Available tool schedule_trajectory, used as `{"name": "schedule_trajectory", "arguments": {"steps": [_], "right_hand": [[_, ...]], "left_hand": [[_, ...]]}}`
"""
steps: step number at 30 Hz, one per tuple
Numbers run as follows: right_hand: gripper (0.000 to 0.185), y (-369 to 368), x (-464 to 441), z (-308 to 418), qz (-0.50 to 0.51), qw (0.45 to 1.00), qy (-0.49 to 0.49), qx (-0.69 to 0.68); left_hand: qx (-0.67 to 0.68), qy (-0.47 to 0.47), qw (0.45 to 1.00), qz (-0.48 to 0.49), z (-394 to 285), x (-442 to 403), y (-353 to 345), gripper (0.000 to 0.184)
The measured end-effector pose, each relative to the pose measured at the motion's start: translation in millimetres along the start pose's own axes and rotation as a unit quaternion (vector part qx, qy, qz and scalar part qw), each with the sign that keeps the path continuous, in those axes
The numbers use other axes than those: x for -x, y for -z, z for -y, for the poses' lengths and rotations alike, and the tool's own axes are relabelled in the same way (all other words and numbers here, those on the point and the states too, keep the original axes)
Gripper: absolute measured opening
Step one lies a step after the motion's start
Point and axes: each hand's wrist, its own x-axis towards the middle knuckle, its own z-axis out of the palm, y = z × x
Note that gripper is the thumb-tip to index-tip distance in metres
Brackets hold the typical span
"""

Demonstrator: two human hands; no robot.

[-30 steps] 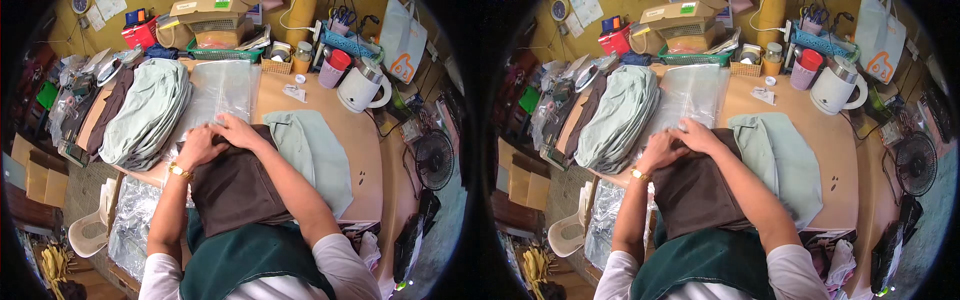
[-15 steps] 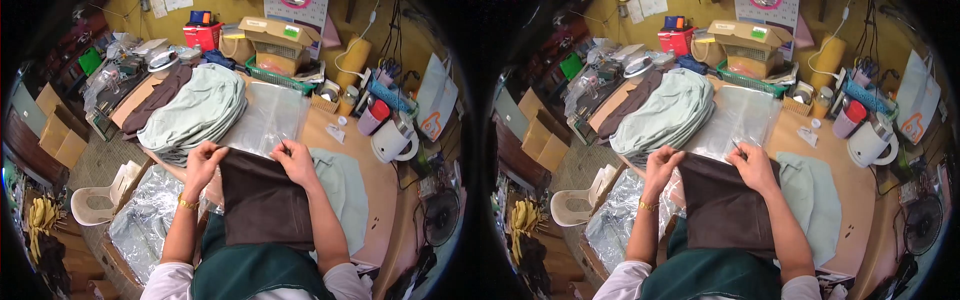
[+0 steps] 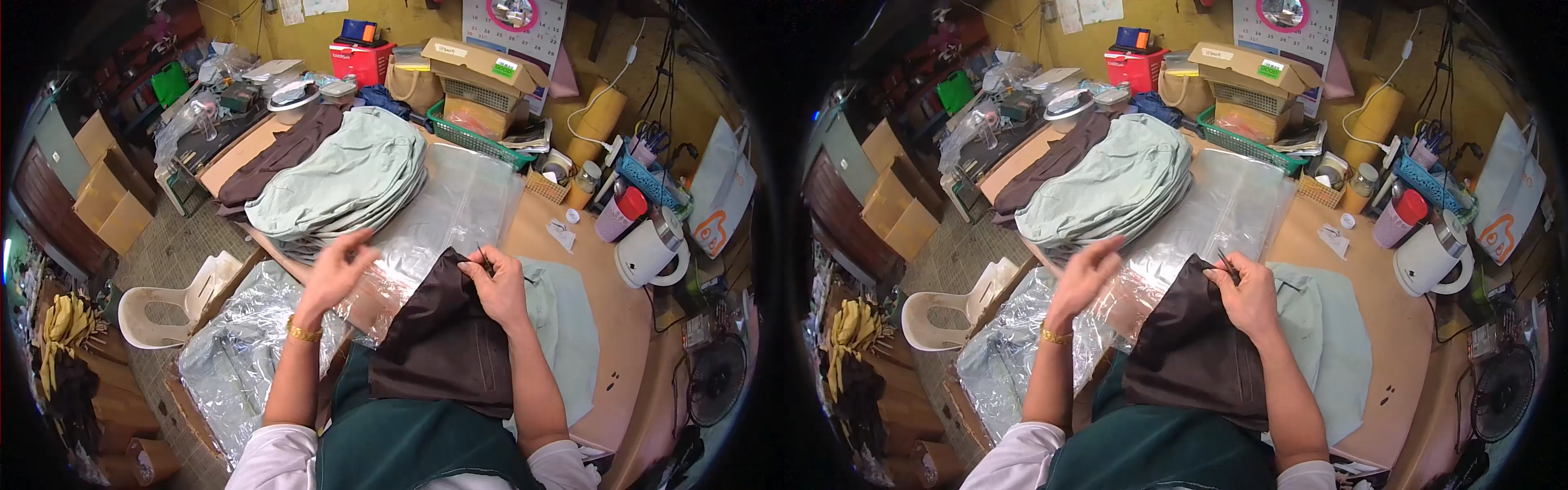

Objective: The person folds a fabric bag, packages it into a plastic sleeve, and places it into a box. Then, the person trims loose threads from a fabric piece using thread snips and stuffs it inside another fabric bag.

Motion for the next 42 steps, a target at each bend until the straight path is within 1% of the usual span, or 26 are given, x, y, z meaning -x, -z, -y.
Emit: {"name": "schedule_trajectory", "arguments": {"steps": [2, 3, 5, 6, 8, 9, 11, 12, 13, 14, 15, 17, 19, 22, 24, 25, 27, 28, 30, 31, 33, 35, 37, 38, 40, 42], "right_hand": [[0.018, -4, 4, 13, 0.006, 1.0, 0.008, 0.009], [0.017, -5, 5, 19, 0.008, 1.0, 0.015, 0.018], [0.017, -6, 7, 26, 0.019, 0.998, 0.035, 0.048], [0.017, -6, 8, 28, 0.027, 0.995, 0.055, 0.078], [0.018, -5, 10, 28, 0.014, 0.995, 0.059, 0.08], [0.018, -2, 11, 28, 0.002, 0.994, 0.066, 0.083], [0.019, 11, 9, 15, -0.033, 0.996, 0.031, 0.071], [0.02, 18, 9, 9, -0.066, 0.996, -0.001, 0.058], [0.02, 22, 11, 8, -0.072, 0.996, -0.003, 0.061], [0.02, 24, 11, 7, -0.075, 0.996, 0.003, 0.054], [0.021, 23, 12, 7, -0.076, 0.996, 0.011, 0.045], [0.021, 16, 13, 10, -0.067, 0.997, 0.021, 0.044], [0.02, 10, 15, 17, -0.036, 0.998, 0.022, 0.05], [0.016, 6, 18, 25, -0.024, 0.994, 0.082, 0.063], [0.015, 5, 20, 23, -0.019, 0.992, 0.092, 0.08], [0.015, 6, 22, 21, -0.014, 0.99, 0.103, 0.097], [0.016, 7, 24, 21, -0.011, 0.992, 0.092, 0.083], [0.018, 8, 25, 21, -0.005, 0.994, 0.084, 0.068], [0.018, 7, 25, 20, -0.008, 0.996, 0.071, 0.056], [0.019, 7, 25, 18, -0.008, 0.997, 0.061, 0.044], [0.018, 9, 24, 15, 0.001, 0.998, 0.052, 0.041], [0.019, 9, 25, 21, 0.011, 0.998, 0.043, 0.037], [0.031, 11, 28, 40, -0.105, 0.982, 0.103, 0.119], [0.031, 15, 29, 43, -0.106, 0.982, 0.103, 0.119], [0.043, 22, 34, 48, -0.063, 0.969, 0.126, 0.204], [0.041, 19, 36, 60, -0.071, 0.974, 0.113, 0.184]], "left_hand": [[-0.132, -0.05, 0.982, 0.13, -11, 8, -17, 0.047], [-0.114, -0.046, 0.979, 0.165, -11, 5, -27, 0.054], [0.028, -0.033, 0.982, 0.183, -17, 4, -53, 0.045], [0.028, -0.031, 0.982, 0.184, -16, 2, -59, 0.045], [0.217, 0.064, 0.956, 0.185, -4, -3, -69, 0.03], [0.299, 0.068, 0.947, 0.1, 9, -8, -74, 0.016], [0.354, 0.115, 0.928, -0.006, -2, -18, -39, 0.013], [0.346, 0.087, 0.934, -0.028, 18, -27, -15, 0.023], [0.318, 0.079, 0.94, -0.091, 21, -26, -2, 0.037], [0.321, 0.036, 0.946, -0.033, 23, -25, 12, 0.046], [0.288, 0.074, 0.954, -0.028, 24, -19, 13, 0.042], [0.079, 0.06, 0.987, 0.13, -9, -5, 0, 0.046], [-0.055, -0.034, 0.985, 0.16, -18, 6, -31, 0.046], [0.01, -0.017, 0.981, 0.193, -36, 10, -66, 0.044], [0.189, 0.101, 0.948, 0.236, -26, 3, -78, 0.037], [0.188, 0.103, 0.947, 0.24, -21, 4, -83, 0.037], [0.291, 0.145, 0.926, 0.192, -12, 7, -90, 0.029], [0.291, 0.146, 0.925, 0.195, -6, 9, -93, 0.029], [0.431, 0.163, 0.867, 0.187, 2, 13, -94, 0.027], [0.431, 0.164, 0.867, 0.187, 2, 15, -93, 0.027], [0.482, 0.189, 0.833, 0.197, 1, 16, -90, 0.028], [0.476, 0.192, 0.838, 0.186, -1, 17, -90, 0.03], [0.471, 0.194, 0.842, 0.176, -5, 18, -90, 0.032], [0.469, 0.191, 0.845, 0.171, -9, 18, -91, 0.033], [0.466, 0.19, 0.848, 0.168, -9, 19, -94, 0.034], [0.482, 0.163, 0.843, 0.174, -5, 21, -98, 0.032]]}}
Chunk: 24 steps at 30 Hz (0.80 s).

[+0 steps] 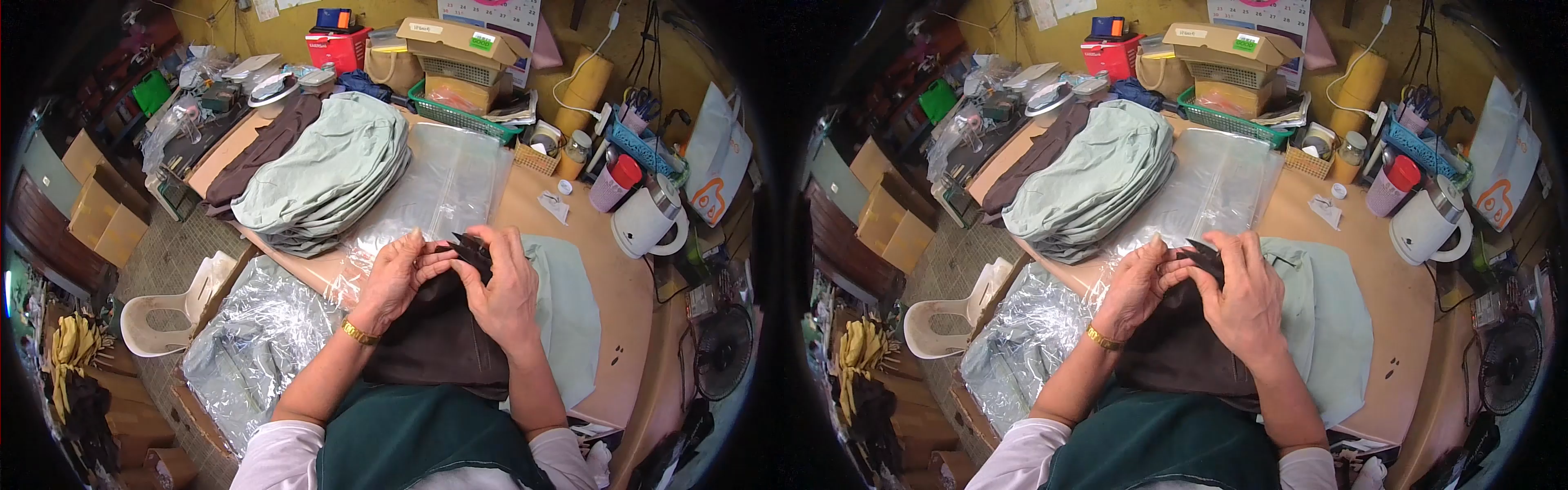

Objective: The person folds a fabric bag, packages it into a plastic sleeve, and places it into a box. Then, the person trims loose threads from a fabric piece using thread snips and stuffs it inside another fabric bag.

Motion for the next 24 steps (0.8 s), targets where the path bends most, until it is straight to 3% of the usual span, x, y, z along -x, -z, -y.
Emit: {"name": "schedule_trajectory", "arguments": {"steps": [4, 6, 7, 9, 11, 13, 14, 15, 17, 18, 20, 21, 23, 24], "right_hand": [[0.027, -10, -5, -13, -0.003, 0.998, -0.004, -0.063], [0.022, -17, -4, -23, 0.002, 0.998, -0.001, -0.06], [0.018, -19, -6, -25, 0.008, 0.998, 0.009, -0.06], [0.013, -24, -6, -24, -0.005, 0.994, 0.009, -0.108], [0.009, -25, -7, -24, -0.014, 0.988, 0.005, -0.153], [0.008, -14, -9, -26, -0.06, 0.871, -0.151, -0.463], [0.008, -6, -10, -31, -0.077, 0.821, -0.142, -0.548], [0.009, 4, -10, -43, -0.043, 0.805, -0.104, -0.583], [0.013, 6, -15, -27, -0.006, 0.912, -0.129, -0.389], [0.013, -2, -11, -32, -0.01, 0.913, -0.131, -0.386], [0.013, -25, -1, -49, 0.08, 0.976, 0.004, -0.202], [0.013, -28, 1, -50, 0.078, 0.977, 0.004, -0.199], [0.014, -30, 4, -49, 0.083, 0.954, -0.12, -0.26], [0.014, -29, 5, -48, 0.078, 0.956, -0.121, -0.256]], "left_hand": [[0.067, 0.0, 0.996, 0.06, -3, 10, -11, 0.028], [-0.084, -0.04, 0.995, 0.037, -4, 17, -26, 0.032], [-0.085, -0.045, 0.995, 0.035, -2, 15, -25, 0.032], [-0.296, -0.092, 0.949, 0.063, 4, 11, -15, 0.04], [-0.26, -0.071, 0.963, 0.027, 6, 11, -13, 0.037], [-0.312, -0.043, 0.949, -0.007, 10, 11, -8, 0.022], [-0.237, -0.058, 0.97, -0.002, 17, 10, -1, 0.016], [-0.236, -0.054, 0.97, 0.001, 21, 10, 3, 0.016], [-0.157, -0.046, 0.986, -0.041, 19, 12, 2, 0.018], [-0.134, -0.05, 0.989, -0.036, 17, 13, -2, 0.019], [-0.111, -0.05, 0.992, -0.022, 18, 12, 2, 0.019], [-0.088, -0.053, 0.995, -0.011, 18, 10, 4, 0.019], [-0.068, -0.033, 0.997, -0.002, 18, 10, 5, 0.021], [-0.035, -0.025, 0.999, 0.002, 16, 12, 3, 0.022]]}}
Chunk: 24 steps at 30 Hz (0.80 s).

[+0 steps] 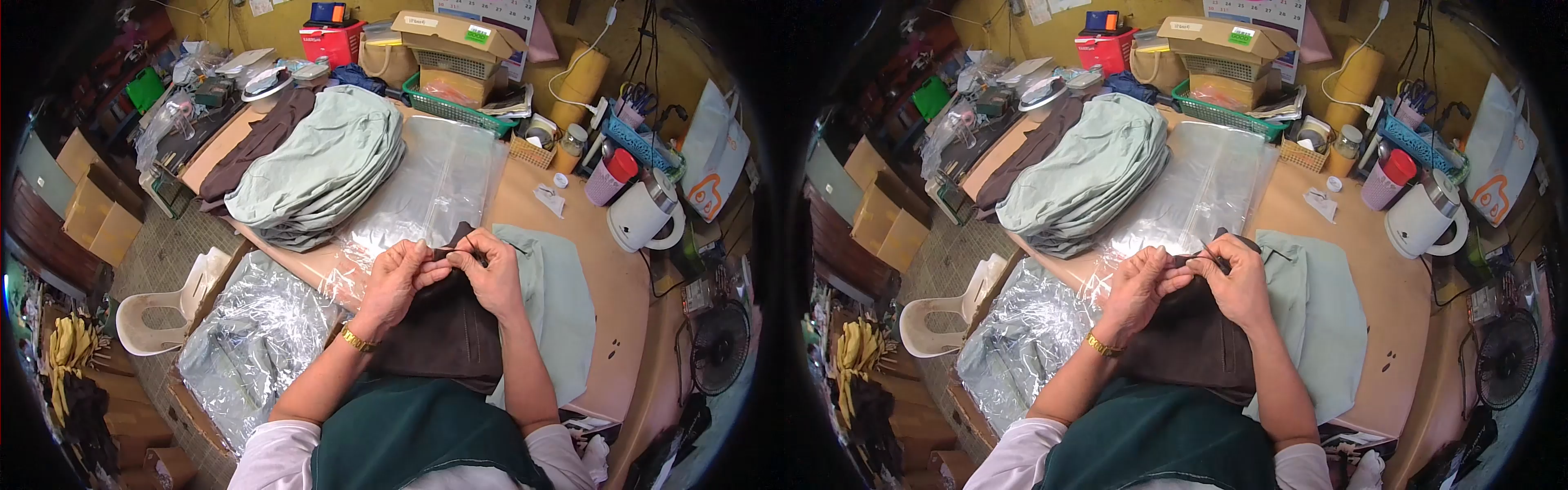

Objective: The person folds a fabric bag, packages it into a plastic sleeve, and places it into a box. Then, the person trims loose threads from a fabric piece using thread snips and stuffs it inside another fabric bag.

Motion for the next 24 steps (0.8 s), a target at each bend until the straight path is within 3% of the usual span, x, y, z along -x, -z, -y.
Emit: {"name": "schedule_trajectory", "arguments": {"steps": [4, 6, 7, 10, 13, 22, 24], "right_hand": [[0.02, -4, 1, -8, -0.018, 0.999, 0.0, -0.026], [0.028, -9, 5, 13, -0.114, 0.991, 0.046, 0.055], [0.028, -7, 7, 16, -0.113, 0.991, 0.046, 0.056], [0.032, -2, 13, 29, -0.133, 0.982, 0.072, 0.114], [0.028, 5, 19, 45, -0.074, 0.975, 0.077, 0.195], [0.022, 18, 16, 59, -0.008, 0.98, 0.034, 0.196], [0.023, 24, 14, 60, 0.03, 0.987, -0.016, 0.16]], "left_hand": [[0.051, 0.011, 0.999, 0.003, 2, -2, 3, 0.02], [0.084, 0.008, 0.996, 0.008, -5, 0, -1, 0.016], [0.116, 0.005, 0.993, 0.013, -8, 1, -3, 0.015], [0.014, -0.043, 0.999, 0.007, -9, 5, -12, 0.028], [-0.036, -0.06, 0.998, -0.003, -3, 2, -9, 0.044], [-0.126, -0.107, 0.986, 0.009, -8, 8, -16, 0.05], [-0.132, -0.107, 0.985, 0.018, -10, 10, -18, 0.052]]}}
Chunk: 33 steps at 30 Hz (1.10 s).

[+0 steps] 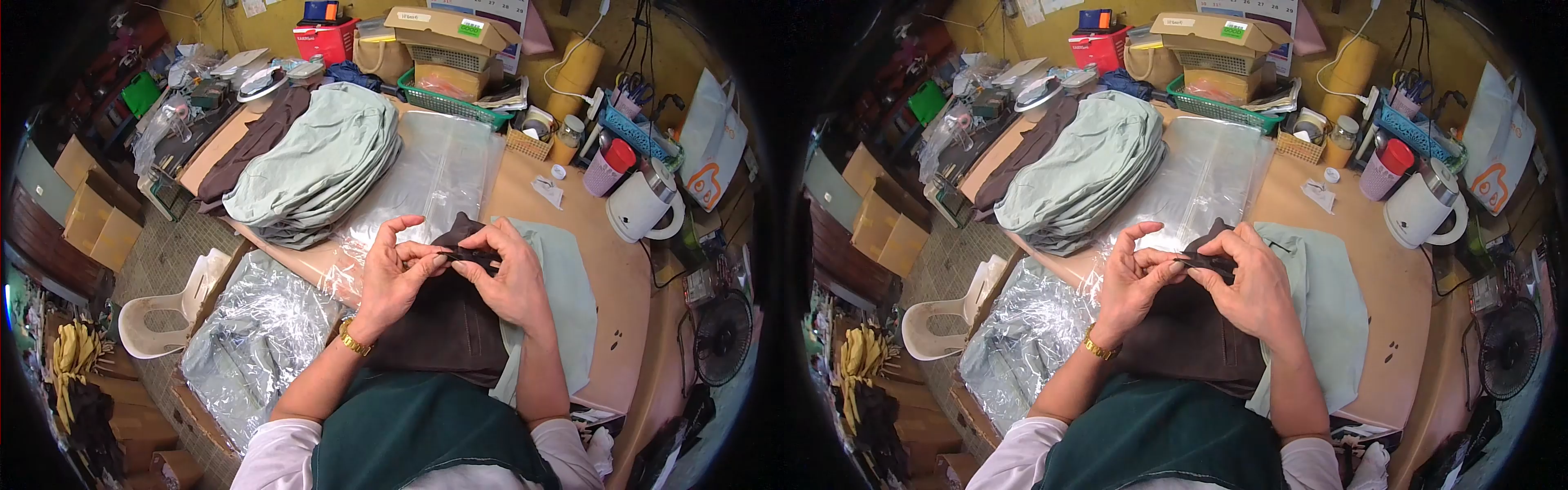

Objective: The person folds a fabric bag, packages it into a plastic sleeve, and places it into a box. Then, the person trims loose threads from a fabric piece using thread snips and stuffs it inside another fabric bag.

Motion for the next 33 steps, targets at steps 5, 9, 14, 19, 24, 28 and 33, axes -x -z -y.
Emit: {"name": "schedule_trajectory", "arguments": {"steps": [5, 9, 14, 19, 24, 28, 33], "right_hand": [[0.027, 2, -7, -23, 0.043, 0.995, 0.03, -0.081], [0.029, 2, -9, -30, 0.087, 0.984, -0.015, -0.157], [0.027, 5, -14, -36, 0.129, 0.957, -0.039, -0.255], [0.025, -16, -13, -40, 0.041, 0.905, -0.048, -0.42], [0.023, -17, -13, -57, 0.049, 0.962, -0.06, -0.261], [0.027, -17, -11, -66, 0.004, 0.956, -0.051, -0.29], [0.027, -23, -12, -54, 0.023, 0.969, -0.012, -0.245]], "left_hand": [[-0.007, -0.002, 1.0, 0.027, -4, 1, -1, 0.053], [-0.029, 0.007, 0.999, 0.033, -5, 1, 0, 0.051], [-0.026, 0.019, 0.999, 0.035, -8, 2, -4, 0.048], [-0.048, 0.007, 0.998, 0.032, -8, 0, -6, 0.044], [-0.12, -0.024, 0.988, -0.094, -17, -9, 13, 0.028], [-0.184, -0.016, 0.974, -0.132, -34, -15, 47, 0.023], [-0.348, -0.091, 0.933, 0.015, -12, -20, 10, 0.023]]}}
